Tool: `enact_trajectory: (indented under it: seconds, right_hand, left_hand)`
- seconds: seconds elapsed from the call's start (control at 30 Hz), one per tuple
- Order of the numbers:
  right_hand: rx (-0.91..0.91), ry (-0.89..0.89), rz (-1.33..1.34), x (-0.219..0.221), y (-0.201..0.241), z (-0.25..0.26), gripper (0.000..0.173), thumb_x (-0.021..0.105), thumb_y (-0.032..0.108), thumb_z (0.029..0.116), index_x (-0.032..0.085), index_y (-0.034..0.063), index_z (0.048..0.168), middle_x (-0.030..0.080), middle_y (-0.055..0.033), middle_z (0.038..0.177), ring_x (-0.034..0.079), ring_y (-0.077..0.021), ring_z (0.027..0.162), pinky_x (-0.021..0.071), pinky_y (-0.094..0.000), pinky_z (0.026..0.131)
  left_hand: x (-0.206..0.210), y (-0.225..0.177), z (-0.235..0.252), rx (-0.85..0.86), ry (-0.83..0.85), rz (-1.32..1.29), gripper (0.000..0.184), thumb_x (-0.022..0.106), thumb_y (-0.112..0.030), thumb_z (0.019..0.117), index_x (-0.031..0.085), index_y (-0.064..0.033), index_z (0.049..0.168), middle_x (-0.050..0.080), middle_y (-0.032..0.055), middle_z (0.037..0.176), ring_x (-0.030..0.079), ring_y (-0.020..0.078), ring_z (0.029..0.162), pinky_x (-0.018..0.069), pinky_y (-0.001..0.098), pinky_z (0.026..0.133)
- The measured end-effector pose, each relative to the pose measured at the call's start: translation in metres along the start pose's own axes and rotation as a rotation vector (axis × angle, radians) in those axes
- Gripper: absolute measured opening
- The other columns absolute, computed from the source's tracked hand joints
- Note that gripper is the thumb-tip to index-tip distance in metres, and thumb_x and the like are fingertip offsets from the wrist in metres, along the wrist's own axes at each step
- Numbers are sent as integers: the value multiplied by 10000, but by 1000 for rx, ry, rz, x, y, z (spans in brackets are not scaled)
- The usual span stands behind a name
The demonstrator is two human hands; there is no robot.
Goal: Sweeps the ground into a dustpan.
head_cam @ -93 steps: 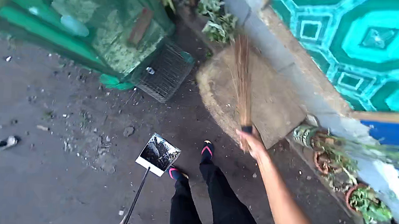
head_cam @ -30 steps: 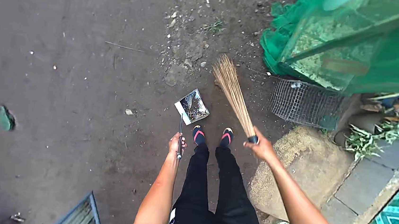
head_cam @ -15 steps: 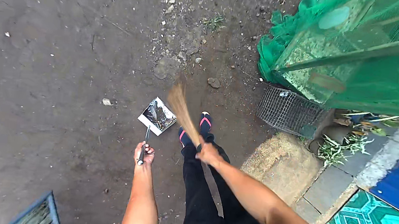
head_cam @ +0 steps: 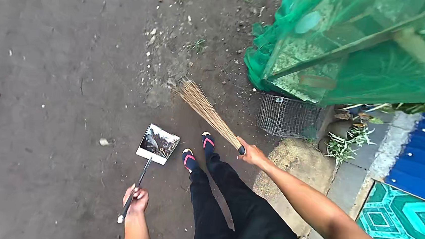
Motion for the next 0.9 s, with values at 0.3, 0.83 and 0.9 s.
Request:
enact_trajectory:
  seconds: [0.3, 0.83, 0.9]
  right_hand:
    - [342, -140, 355, -3, -127, -65, 960, 816, 349, 864, 267, 247, 1645, 624, -245, 1371, 610, -434, 1261, 474, -639, 1054]
    - [568, 35, 668, 76, -163, -258, 587, 800, 216, 917, 563, 51, 1428, 650, -253, 1301, 632, -386, 1217, 495, -573, 1034]
    - [577, 33, 637, 81, -153, -259, 586, 816, 235, 897, 588, 59, 1408, 661, -245, 1294, 632, -387, 1223, 496, -576, 1038]
  left_hand:
    - [19, -43, -72, 11, 79, -68, 440, 371, -200, 1059, 641, -63, 739, 561, -19, 535, 534, 43, 400, 459, 145, 406]
    - [45, -160, -78, -126, 120, 66, 461, 399, -263, 1053, 633, -122, 681, 564, -14, 532, 547, 89, 405, 488, 214, 405]
    - [59, -167, -74, -108, 111, 115, 464, 373, -281, 1074, 604, -153, 692, 545, -36, 528, 534, 71, 399, 478, 194, 400]
Point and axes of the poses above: each hand's wrist, its own z-axis towards the middle knuckle, its own x-axis out of the palm, y = z × x, the point moved 3 cm from there along z, towards the middle knuckle
